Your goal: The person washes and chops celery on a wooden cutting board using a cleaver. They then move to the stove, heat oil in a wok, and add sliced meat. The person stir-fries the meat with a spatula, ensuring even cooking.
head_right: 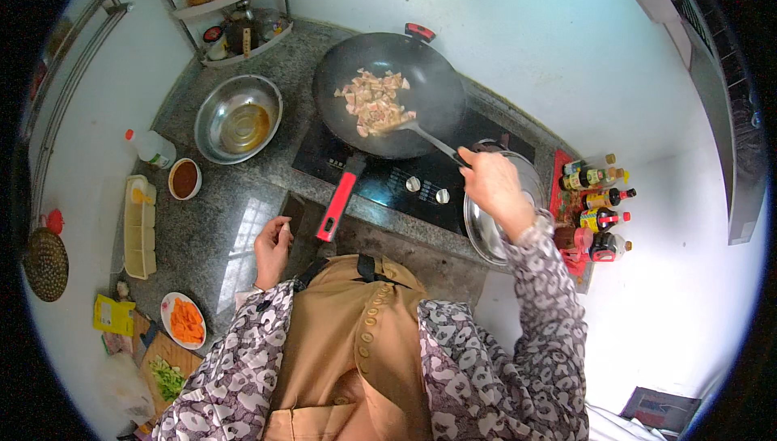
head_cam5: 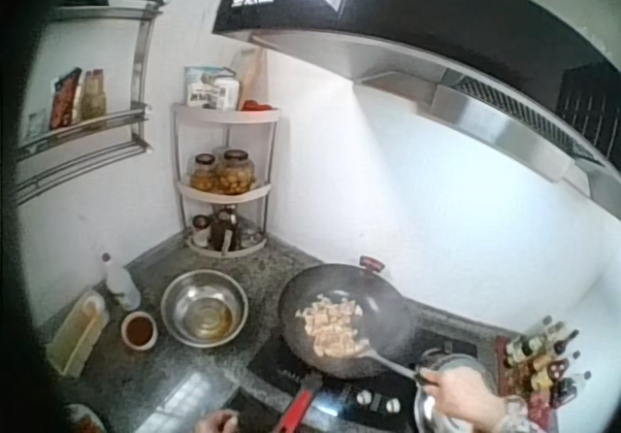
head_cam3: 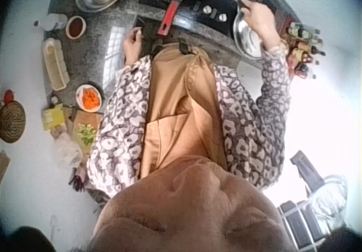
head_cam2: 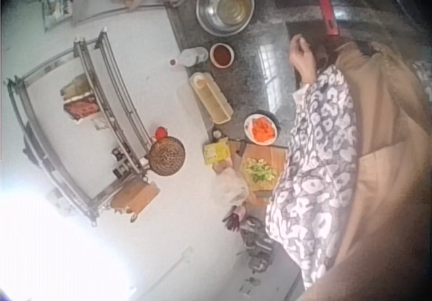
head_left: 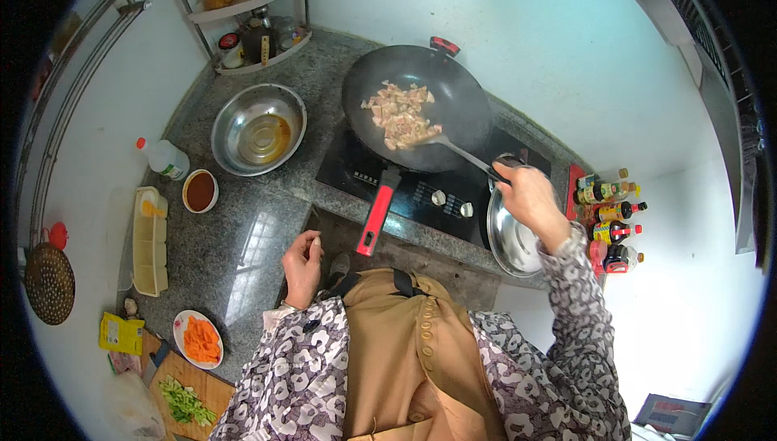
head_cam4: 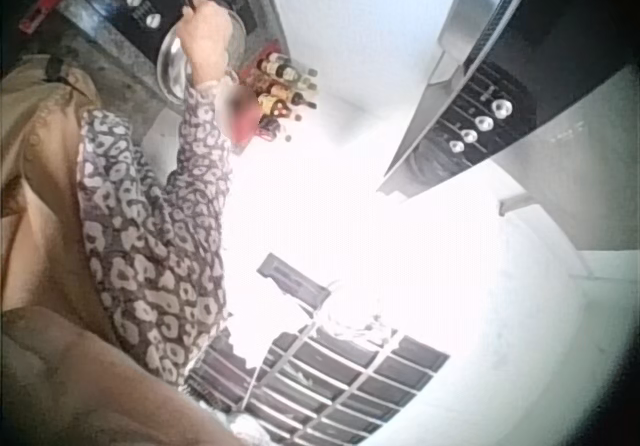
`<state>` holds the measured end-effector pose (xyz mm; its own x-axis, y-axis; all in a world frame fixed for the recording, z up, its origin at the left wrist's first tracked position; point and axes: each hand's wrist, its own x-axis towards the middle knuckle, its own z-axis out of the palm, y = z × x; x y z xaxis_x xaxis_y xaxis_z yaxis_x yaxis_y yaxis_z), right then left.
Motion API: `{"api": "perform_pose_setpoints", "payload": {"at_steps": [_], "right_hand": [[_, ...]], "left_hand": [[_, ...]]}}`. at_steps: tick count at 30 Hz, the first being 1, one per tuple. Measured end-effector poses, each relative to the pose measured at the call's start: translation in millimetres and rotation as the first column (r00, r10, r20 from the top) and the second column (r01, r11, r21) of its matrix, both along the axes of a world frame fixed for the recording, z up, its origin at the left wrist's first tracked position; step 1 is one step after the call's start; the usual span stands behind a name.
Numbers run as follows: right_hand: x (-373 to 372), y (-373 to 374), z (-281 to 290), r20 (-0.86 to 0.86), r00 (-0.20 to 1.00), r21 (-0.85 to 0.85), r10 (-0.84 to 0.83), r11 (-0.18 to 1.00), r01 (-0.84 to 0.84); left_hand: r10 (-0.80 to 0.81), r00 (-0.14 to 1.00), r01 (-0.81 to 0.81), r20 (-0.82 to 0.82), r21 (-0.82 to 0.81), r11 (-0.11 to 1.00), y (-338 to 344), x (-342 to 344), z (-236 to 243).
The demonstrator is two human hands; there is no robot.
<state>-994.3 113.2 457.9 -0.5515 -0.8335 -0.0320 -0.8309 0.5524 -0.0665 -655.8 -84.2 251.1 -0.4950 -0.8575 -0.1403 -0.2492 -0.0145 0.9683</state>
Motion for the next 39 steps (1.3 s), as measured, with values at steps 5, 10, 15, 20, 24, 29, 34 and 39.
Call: {"api": "perform_pose_setpoints", "payload": {"at_steps": [5, 10, 15, 20, 24, 29, 34, 39], "right_hand": [[-17, -63, -31, 0.088, 0.991, -0.138, -0.098, 0.984, 0.11], [-28, -88, -30, 0.085, 0.982, -0.201, -0.168, 0.963, 0.181], [-26, -88, -50, 0.036, 0.996, -0.183, -0.078, 0.98, 0.083], [-28, -51, -8, 0.086, 0.996, -0.049, -0.008, 0.999, 0.012], [-3, -16, 48, 0.28, 0.95, 0.036, -0.141, 0.99, 0.136], [8, 3, 24, 0.318, 0.948, -0.026, -0.001, 1.0, 0.01], [0, -40, -27, 0.259, 0.966, -0.192, -0.013, 0.979, 0.064], [-14, -78, -43, 0.235, 0.97, -0.322, -0.066, 0.936, 0.141]], "left_hand": [[0.025, 1.0, -0.025, 0.012, -0.01, 1.0, -4, 10, 6], [0.048, 0.999, -0.048, -0.007, 0.022, 0.999, -3, 20, 7], [0.034, 0.999, -0.034, 0.043, 0.0, 0.999, 2, 20, 1], [0.017, 1.0, -0.017, -0.002, 0.004, 1.0, -1, 10, 2], [-0.008, 1.0, 0.008, -0.02, -0.007, 1.0, -1, 4, 6], [-0.205, 0.965, 0.24, -0.165, 0.231, 0.943, -6, -11, 31], [-0.306, 0.905, 0.425, -0.297, 0.582, 0.693, 7, -49, 100], [-0.392, 0.885, 0.461, -0.252, 0.603, 0.651, 5, -77, 109]]}}
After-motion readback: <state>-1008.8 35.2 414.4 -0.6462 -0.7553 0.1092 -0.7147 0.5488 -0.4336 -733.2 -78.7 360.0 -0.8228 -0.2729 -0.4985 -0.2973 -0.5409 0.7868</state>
